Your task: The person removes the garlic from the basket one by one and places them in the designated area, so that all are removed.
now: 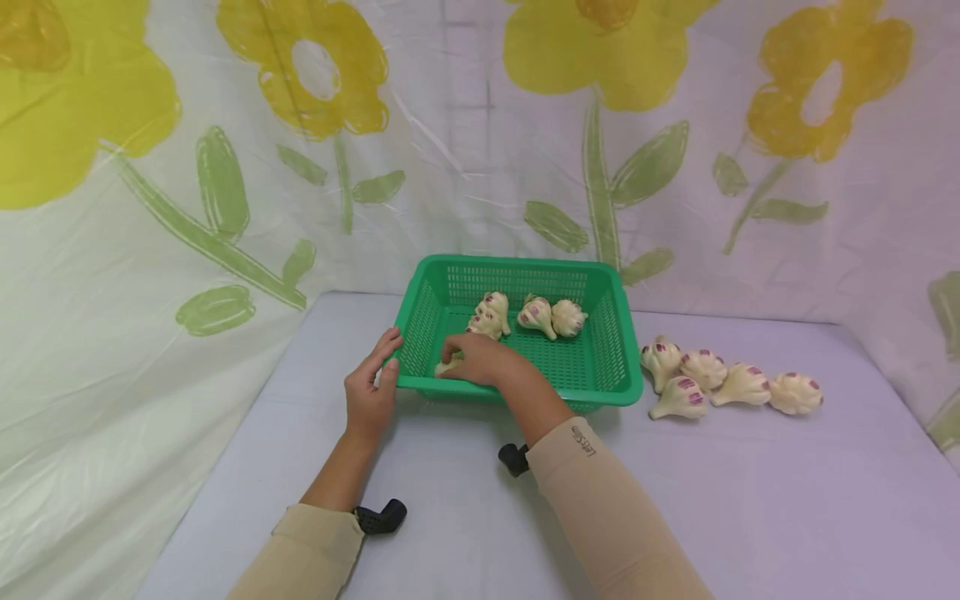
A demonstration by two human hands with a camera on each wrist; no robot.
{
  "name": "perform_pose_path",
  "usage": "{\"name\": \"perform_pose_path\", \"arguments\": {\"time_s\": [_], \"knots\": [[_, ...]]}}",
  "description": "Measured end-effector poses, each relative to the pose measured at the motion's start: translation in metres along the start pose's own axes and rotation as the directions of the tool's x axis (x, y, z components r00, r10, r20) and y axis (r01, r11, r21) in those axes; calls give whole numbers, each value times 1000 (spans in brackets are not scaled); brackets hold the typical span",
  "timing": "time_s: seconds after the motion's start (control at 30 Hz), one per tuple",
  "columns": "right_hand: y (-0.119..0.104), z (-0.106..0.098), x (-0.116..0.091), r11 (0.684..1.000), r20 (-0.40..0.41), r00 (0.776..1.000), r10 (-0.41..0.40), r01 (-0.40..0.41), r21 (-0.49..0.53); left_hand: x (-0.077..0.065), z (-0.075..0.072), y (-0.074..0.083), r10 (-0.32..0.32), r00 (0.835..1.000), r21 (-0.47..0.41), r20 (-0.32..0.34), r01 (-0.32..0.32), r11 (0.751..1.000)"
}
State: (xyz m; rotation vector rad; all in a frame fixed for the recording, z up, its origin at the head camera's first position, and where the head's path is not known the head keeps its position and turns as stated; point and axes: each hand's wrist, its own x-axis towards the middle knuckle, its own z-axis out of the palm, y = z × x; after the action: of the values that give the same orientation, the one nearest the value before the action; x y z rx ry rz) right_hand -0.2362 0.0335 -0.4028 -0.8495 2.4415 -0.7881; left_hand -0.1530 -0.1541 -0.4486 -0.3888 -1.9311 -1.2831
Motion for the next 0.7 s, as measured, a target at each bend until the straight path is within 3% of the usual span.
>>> {"name": "perform_pose_path", "arguments": {"time_s": [0.37,0.7], "knots": [[2,1,3,999,41,998,51,-52,10,0,0,0,5,1000,3,5,-5,1000],[3,-1,4,997,82,995,63,-59,-59,0,0,0,0,1000,-1,-2,0,1000]]}}
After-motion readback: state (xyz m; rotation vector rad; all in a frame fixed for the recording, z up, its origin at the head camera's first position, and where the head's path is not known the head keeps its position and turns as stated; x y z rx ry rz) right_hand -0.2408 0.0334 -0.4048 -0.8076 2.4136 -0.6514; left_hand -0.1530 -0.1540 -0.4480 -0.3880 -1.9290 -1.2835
